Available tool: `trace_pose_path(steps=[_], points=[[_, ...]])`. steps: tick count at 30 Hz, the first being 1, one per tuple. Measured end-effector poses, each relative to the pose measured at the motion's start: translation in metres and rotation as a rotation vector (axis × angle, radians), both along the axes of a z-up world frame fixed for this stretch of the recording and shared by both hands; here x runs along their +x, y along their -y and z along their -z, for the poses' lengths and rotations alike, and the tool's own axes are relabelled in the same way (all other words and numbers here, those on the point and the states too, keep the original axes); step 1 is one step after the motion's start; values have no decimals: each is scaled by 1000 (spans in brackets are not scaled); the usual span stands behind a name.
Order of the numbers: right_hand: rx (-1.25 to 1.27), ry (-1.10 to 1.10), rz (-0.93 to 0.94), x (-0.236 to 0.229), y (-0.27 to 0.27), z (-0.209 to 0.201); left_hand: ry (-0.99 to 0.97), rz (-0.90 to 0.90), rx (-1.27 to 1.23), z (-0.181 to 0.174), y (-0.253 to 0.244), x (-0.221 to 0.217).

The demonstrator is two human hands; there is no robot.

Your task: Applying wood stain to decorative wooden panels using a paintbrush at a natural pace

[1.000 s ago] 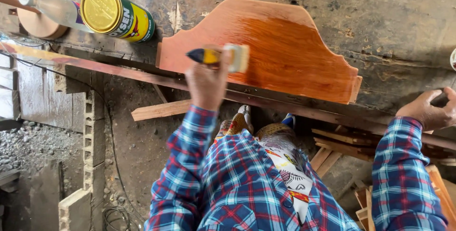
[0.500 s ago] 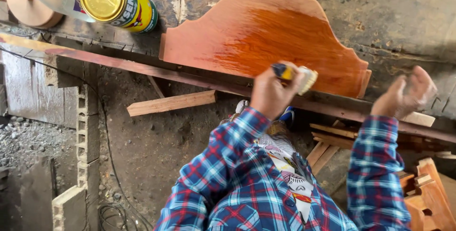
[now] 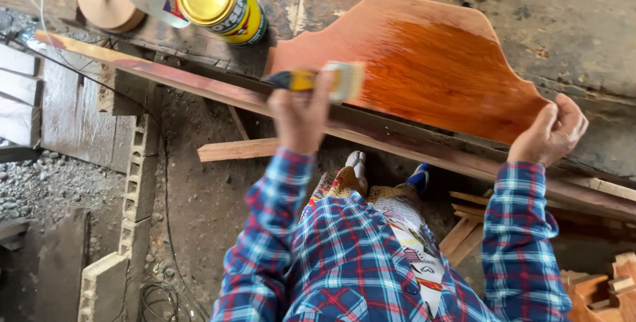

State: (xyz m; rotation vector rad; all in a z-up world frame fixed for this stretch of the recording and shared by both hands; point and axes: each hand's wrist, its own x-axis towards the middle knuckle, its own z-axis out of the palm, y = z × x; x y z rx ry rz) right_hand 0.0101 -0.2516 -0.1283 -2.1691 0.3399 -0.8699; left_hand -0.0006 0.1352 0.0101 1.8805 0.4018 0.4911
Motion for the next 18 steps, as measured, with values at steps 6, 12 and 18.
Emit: trace_pose_path(steps=[6,12,18], points=[[44,-24,-19,-4,-3,-5,41,389,-114,29,53,4],[90,18,-31,-5,-4,0,14,4,-225,63,-44,8],[282,66,-59,-4,6,15,4,32,324,4,-75,1]])
